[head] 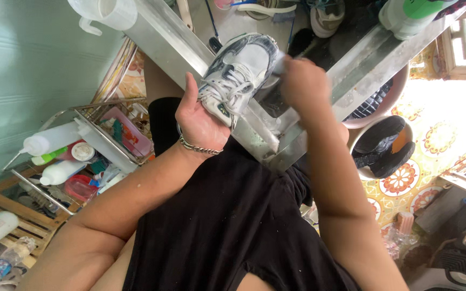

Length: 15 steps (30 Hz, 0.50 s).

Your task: The person cleans a pair of sneakers by scrubbing the white midsoles and upper surfaces with a brush and cleaning solution, then laces them.

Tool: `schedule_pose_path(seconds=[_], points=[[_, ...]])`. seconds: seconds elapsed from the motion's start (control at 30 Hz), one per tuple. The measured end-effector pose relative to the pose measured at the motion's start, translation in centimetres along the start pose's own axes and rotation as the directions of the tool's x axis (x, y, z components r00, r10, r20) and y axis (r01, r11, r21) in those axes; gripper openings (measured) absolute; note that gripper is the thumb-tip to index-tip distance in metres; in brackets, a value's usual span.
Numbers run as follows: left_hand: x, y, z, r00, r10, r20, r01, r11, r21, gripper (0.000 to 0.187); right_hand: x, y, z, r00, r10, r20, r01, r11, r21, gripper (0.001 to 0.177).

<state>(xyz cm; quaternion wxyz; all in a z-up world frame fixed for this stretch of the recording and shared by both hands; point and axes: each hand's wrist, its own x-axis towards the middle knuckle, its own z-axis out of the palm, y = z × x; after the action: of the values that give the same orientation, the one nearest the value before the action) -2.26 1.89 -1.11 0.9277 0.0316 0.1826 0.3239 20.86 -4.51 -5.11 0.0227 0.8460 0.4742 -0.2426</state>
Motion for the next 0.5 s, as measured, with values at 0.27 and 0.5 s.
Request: schedule_pose_path(seconds=[0.27, 0.5], points=[[0.0, -0.3, 1.8, 0.997, -0.079, 0.028, 0.078, 0.997, 0.021, 0.098, -12.9, -0.1, -6.0, 0.971, -0.058, -0.233, 0.232, 0.478, 0.847, 0.037], [0.5, -3.5, 2.1, 0.989, -0.129, 0.069, 0.116, 0.98, 0.162, 0.099, -13.1, -1.8, -4.2, 0.883, -0.18, -0.433, 0.395, 0.785, 0.478, 0.025]])
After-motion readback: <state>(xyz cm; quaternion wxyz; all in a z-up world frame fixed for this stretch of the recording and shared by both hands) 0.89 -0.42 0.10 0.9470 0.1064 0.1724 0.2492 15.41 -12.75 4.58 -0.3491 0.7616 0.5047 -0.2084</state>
